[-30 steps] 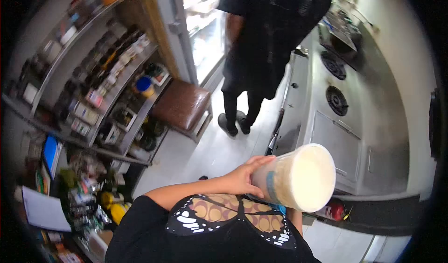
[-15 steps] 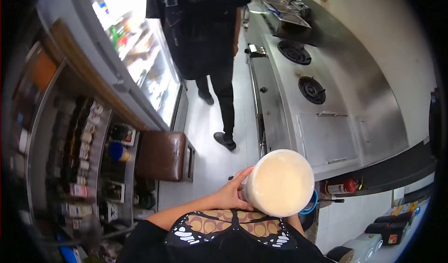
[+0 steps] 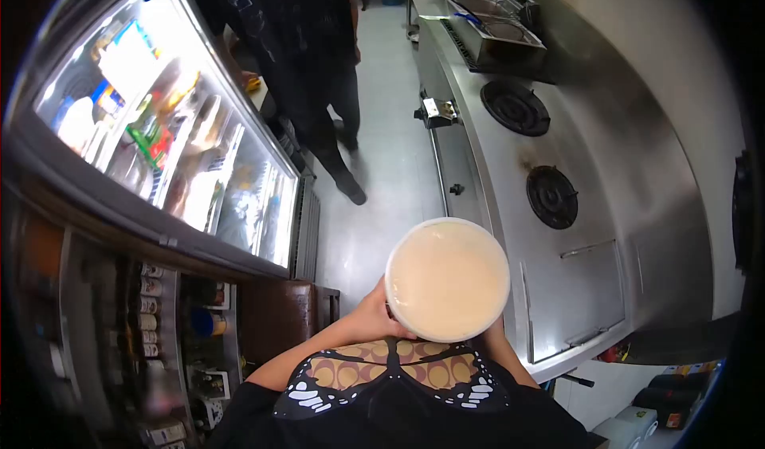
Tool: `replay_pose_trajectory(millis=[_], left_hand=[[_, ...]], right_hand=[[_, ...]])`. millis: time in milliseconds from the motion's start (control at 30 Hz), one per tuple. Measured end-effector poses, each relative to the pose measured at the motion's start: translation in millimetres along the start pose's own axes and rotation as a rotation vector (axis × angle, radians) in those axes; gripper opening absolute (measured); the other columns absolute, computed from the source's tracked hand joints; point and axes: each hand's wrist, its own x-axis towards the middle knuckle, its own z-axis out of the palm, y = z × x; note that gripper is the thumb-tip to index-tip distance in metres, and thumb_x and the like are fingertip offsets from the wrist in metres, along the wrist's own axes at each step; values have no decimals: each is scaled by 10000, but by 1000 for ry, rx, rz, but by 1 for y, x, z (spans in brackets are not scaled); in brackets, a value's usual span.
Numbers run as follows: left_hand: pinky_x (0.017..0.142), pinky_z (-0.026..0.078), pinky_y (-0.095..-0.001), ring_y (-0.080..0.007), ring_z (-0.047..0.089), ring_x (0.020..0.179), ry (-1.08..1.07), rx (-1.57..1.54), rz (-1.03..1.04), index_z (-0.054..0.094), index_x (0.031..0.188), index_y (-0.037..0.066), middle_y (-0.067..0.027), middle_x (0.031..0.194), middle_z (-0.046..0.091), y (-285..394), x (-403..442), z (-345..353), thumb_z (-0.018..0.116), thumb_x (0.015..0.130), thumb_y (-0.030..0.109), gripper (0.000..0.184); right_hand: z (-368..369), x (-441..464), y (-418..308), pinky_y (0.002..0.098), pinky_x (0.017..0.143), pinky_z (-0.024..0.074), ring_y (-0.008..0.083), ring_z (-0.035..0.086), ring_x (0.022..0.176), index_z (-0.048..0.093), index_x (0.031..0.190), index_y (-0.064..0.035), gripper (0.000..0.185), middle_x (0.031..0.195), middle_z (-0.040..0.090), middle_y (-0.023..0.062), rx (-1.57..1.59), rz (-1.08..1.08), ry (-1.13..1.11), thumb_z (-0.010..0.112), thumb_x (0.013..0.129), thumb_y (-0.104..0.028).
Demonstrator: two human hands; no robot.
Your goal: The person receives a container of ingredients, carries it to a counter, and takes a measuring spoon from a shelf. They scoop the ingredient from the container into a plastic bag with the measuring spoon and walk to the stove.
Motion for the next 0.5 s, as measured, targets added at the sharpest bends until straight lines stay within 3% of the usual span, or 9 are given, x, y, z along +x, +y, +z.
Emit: replay_pose_trajectory(millis=[133,233,267,333,433,500], left_hand=[[954,414,-352,-197,497,1121,23,94,-7,321,1320,23,-97,1209,525,-1,44,-69,841,516,56,957],[955,413,-354,-198,503,1113,-4,34,34,329,1312,21,-95,1205,530,2,82,-131,844,514,60,951],[946,419,-346,-195,501,1111,-69,39,-9,303,1332,23,-90,1226,511,8,96,-155,839,526,62,969],[939,424,-339,-190,496,1109,-54,126,119,281,1349,35,-87,1242,495,18,128,-203,849,534,83,995],[905,444,-325,-178,494,1091,-86,104,125,251,1369,48,-82,1253,477,54,165,-263,869,537,139,1040],[870,460,-313,-167,495,1072,-163,69,78,248,1372,54,-78,1248,475,74,199,-303,881,533,180,1058]], right_hand=[[61,65,-27,244,757,472,107,580,862,547,1078,-19,203,967,614,46,211,146,116,498,888,-74],[108,118,-52,231,758,469,97,576,873,545,1084,-16,206,987,611,50,81,156,115,492,892,-71],[117,139,-42,227,758,476,103,585,881,530,1109,-12,220,1019,607,63,-13,37,68,479,906,-79],[143,179,-36,236,768,482,116,592,893,515,1137,-9,239,1037,603,71,-108,-21,81,471,915,-85],[176,232,-30,253,788,489,138,597,931,489,1186,-11,271,1059,599,73,-78,-14,89,453,932,-97],[194,263,-28,255,798,483,136,590,942,490,1187,-14,267,1066,594,72,228,90,178,441,942,-107]])
